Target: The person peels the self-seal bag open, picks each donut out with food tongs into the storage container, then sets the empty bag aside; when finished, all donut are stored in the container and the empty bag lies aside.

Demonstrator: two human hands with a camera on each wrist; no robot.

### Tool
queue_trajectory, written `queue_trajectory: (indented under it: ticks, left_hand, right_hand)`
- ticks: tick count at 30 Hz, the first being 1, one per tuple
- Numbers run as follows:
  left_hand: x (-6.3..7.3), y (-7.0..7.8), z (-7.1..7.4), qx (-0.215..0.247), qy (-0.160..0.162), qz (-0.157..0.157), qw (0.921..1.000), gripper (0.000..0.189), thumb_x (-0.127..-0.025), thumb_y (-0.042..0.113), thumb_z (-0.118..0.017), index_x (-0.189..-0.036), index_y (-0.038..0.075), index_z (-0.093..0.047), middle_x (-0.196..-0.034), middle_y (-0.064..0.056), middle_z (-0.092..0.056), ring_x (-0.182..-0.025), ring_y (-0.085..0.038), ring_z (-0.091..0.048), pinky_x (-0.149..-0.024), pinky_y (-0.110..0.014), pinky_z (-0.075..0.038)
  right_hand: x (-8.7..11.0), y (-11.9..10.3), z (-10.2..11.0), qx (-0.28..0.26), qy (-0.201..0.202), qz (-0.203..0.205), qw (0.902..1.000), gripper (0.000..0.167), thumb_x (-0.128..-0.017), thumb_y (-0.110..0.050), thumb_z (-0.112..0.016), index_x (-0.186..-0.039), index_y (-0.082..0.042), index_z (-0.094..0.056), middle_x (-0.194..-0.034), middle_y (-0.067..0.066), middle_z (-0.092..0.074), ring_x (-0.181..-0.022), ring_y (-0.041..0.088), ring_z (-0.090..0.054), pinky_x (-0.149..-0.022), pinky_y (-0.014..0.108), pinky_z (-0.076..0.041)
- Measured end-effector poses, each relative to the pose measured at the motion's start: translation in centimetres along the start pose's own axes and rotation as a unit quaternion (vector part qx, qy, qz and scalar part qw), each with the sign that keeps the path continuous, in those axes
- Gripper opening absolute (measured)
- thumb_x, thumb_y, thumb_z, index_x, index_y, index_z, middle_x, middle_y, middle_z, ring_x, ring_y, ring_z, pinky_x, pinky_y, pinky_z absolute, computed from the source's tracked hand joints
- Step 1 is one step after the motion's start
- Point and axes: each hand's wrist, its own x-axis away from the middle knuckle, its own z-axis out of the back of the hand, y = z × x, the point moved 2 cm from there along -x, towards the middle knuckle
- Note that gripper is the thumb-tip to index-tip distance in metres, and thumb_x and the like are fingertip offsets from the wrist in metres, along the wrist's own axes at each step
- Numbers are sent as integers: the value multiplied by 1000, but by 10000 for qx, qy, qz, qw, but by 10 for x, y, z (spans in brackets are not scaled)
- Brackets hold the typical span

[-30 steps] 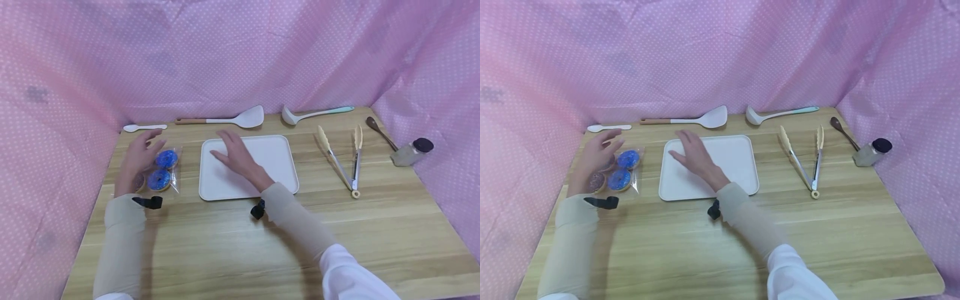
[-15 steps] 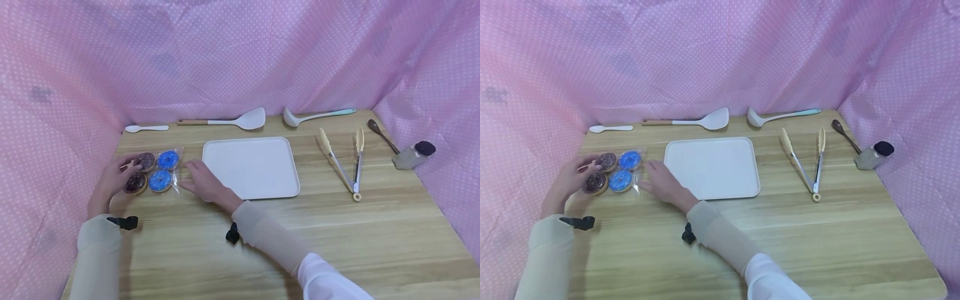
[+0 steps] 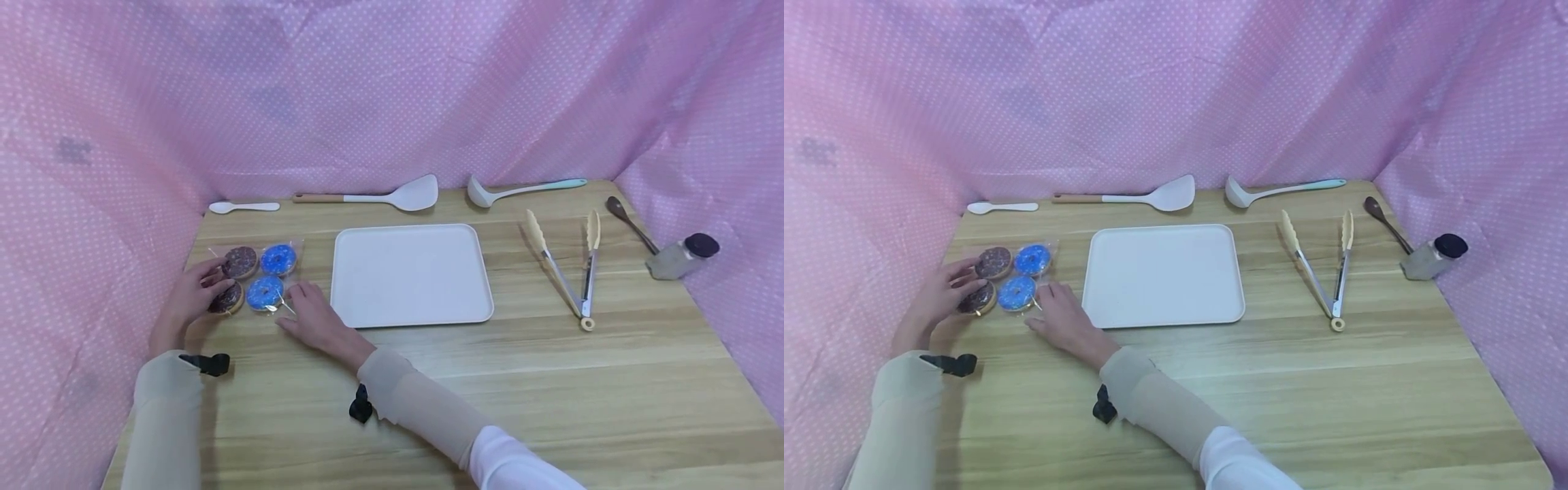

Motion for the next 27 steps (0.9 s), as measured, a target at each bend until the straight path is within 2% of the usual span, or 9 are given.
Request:
queue_trajectory:
  ticks: [6,9,15,21,27]
  left_hand:
    - [0,-4,-2,296,65,91,9995,59,-97,23,-57,-145,-1,-34,-141,-35,-38,-128,-51,-40,-104,-60,-34]
    - [-1,-6,-3,407,71,198,9989,60,-96,25,-58,-146,0,-34,-143,-33,-37,-130,-49,-39,-105,-59,-33]
    - [-1,-8,-4,435,140,149,9988,60,-96,24,-60,-145,0,-35,-141,-35,-38,-128,-50,-40,-105,-59,-34]
    - [0,-7,-5,400,155,149,9990,60,-96,24,-59,-145,0,-35,-142,-35,-37,-129,-50,-39,-105,-60,-34]
    - [1,-4,-4,375,122,155,9991,60,-96,24,-59,-145,-1,-34,-142,-37,-35,-129,-53,-38,-104,-61,-33]
  right_hand:
    - [-1,0,-1,-201,204,-108,9995,26,-93,-26,-61,-114,-11,-57,-115,0,-56,-108,12,-53,-93,19,-46]
    - [-2,1,-2,-186,359,-1,9992,18,-94,-22,-61,-108,-12,-59,-107,-2,-58,-100,10,-55,-88,17,-47]
    - [-5,3,0,-301,614,21,9977,4,-92,-14,-61,-94,-14,-64,-90,-5,-61,-85,5,-56,-75,10,-45]
    - [-4,6,7,-643,670,-464,9946,7,-91,-12,-61,-86,-15,-64,-78,-8,-58,-71,2,-53,-62,9,-42]
    - [-2,9,18,-1046,777,-923,9872,7,-88,-10,-61,-83,-14,-63,-74,-7,-59,-66,4,-53,-59,12,-44]
